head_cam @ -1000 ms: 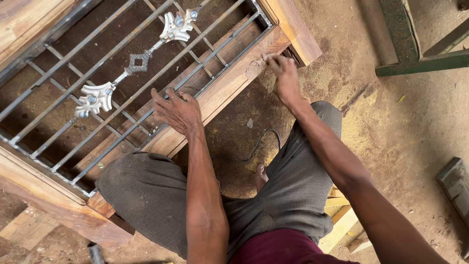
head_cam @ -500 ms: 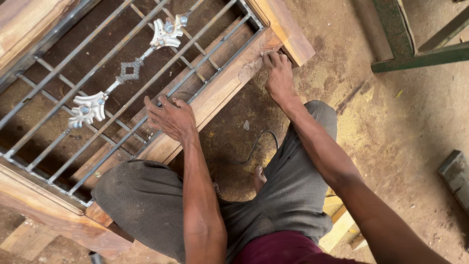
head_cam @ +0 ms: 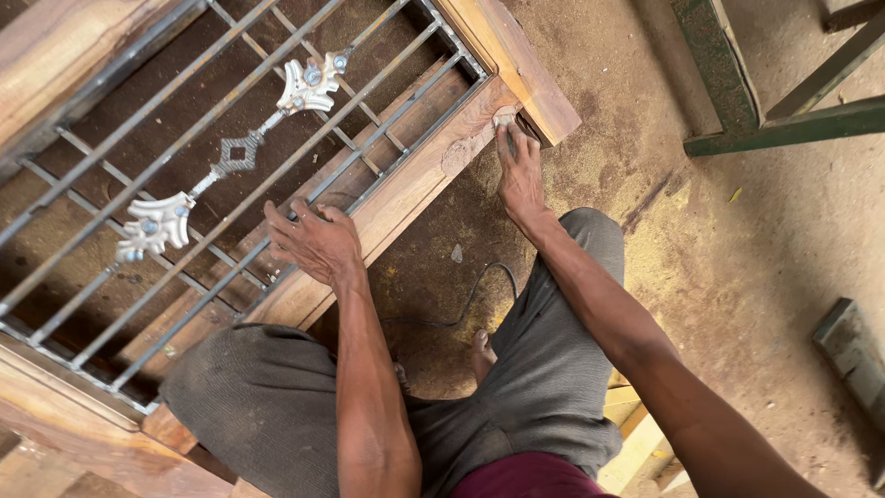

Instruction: The person applies a yellow finish to a wooden window frame using a brush, then places a wooden plank across the frame and sands the edges with sandpaper. The person works barefoot on a dirt floor in a cluttered workshop.

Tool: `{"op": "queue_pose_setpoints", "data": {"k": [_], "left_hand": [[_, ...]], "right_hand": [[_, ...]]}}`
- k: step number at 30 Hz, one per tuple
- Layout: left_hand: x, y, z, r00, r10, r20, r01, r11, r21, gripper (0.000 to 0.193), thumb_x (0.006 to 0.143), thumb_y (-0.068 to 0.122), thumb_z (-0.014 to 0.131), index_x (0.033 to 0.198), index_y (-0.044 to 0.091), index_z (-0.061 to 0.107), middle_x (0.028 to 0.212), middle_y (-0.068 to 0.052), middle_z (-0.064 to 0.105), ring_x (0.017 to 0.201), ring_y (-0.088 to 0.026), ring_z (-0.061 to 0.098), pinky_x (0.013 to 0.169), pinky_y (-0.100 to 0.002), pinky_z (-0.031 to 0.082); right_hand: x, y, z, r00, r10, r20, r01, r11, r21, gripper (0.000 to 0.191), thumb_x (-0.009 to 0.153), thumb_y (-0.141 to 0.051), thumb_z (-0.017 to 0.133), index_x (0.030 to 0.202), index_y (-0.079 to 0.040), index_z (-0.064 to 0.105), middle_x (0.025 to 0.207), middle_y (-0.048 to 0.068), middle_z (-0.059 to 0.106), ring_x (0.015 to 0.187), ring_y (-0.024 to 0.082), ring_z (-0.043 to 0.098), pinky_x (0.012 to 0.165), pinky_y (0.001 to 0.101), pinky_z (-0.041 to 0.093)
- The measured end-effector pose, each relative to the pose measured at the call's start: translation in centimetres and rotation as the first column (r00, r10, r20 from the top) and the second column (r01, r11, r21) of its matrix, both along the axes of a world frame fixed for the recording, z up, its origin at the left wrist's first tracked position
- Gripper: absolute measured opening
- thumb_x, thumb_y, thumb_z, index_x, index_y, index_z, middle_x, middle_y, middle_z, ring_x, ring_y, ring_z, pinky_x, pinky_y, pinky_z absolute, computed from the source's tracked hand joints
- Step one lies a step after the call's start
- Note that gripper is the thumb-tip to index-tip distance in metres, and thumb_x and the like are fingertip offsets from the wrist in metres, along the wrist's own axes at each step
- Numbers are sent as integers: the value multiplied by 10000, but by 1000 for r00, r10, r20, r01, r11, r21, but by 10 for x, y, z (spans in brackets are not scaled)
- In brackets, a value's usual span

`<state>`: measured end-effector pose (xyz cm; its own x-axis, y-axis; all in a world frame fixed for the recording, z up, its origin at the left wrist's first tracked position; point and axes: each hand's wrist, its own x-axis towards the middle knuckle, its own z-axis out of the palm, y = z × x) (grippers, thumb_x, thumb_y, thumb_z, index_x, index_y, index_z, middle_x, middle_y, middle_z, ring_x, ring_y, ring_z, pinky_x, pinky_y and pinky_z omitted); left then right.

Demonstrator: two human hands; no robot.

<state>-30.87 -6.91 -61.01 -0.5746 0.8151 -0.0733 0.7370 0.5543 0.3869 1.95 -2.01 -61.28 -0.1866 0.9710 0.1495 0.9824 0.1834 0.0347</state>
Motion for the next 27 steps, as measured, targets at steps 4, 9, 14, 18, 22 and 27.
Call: {"op": "queue_pose_setpoints", "data": {"k": [4, 9, 14, 18, 22, 27], "left_hand": [[2, 0, 2, 1000, 11, 20, -11, 1000, -3, 443, 889, 213, 668, 1290, 27, 642, 1590, -253, 322, 1456, -404, 334, 1154, -631, 251], [2, 2, -1, 1000, 19, -14, -19, 1000, -1, 470, 856, 237, 695, 1282, 43, 650, 1555, -247, 333, 1440, -407, 325, 1145, -671, 210], [1, 1, -6, 1000, 4, 14, -3, 1000, -30, 458, 850, 217, 682, 1277, 56, 649, 1575, -245, 323, 1456, -398, 317, 1169, -658, 211], [3, 0, -4, 999, 32, 29, -32, 999, -14, 467, 854, 237, 691, 1273, 37, 646, 1567, -250, 323, 1449, -413, 310, 1153, -663, 216], [4, 2, 2, 999, 18, 36, -17, 999, -32, 443, 873, 222, 681, 1274, 36, 651, 1569, -247, 326, 1465, -415, 308, 1184, -644, 230], [4, 2, 4, 999, 8, 41, -9, 1000, 21, 467, 869, 221, 689, 1292, 27, 642, 1562, -251, 325, 1434, -409, 324, 1133, -656, 272]], "right_hand": [[17, -24, 17, 997, 65, -43, -67, 996, -59, 857, 723, 258, 430, 1499, -76, 576, 1469, 184, 546, 1118, 301, 540, 1011, 412, 563], [39, 43, 33, 955, -182, -236, 169, 983, -74, 463, 956, 174, 471, 1267, -36, 742, 1160, 153, 708, 895, 269, 553, 759, 419, 527], [39, 115, 33, 962, -268, -48, 224, 881, -416, 387, 809, 182, 573, 1136, 57, 738, 1065, 208, 678, 970, 283, 562, 786, 396, 595], [7, 106, 43, 943, -329, -55, 251, 809, -532, 410, 810, 120, 636, 1186, -20, 716, 1057, 199, 602, 886, 311, 589, 783, 412, 594], [-25, 60, 66, 924, -372, -86, 248, 756, -606, 475, 816, 190, 556, 1213, -15, 718, 1062, 220, 579, 799, 289, 614, 645, 328, 618], [7, 88, 98, 795, -583, -169, 356, 673, -648, 364, 955, 10, 526, 1266, -77, 695, 1039, 136, 682, 697, 159, 669, 511, 271, 602]]}}
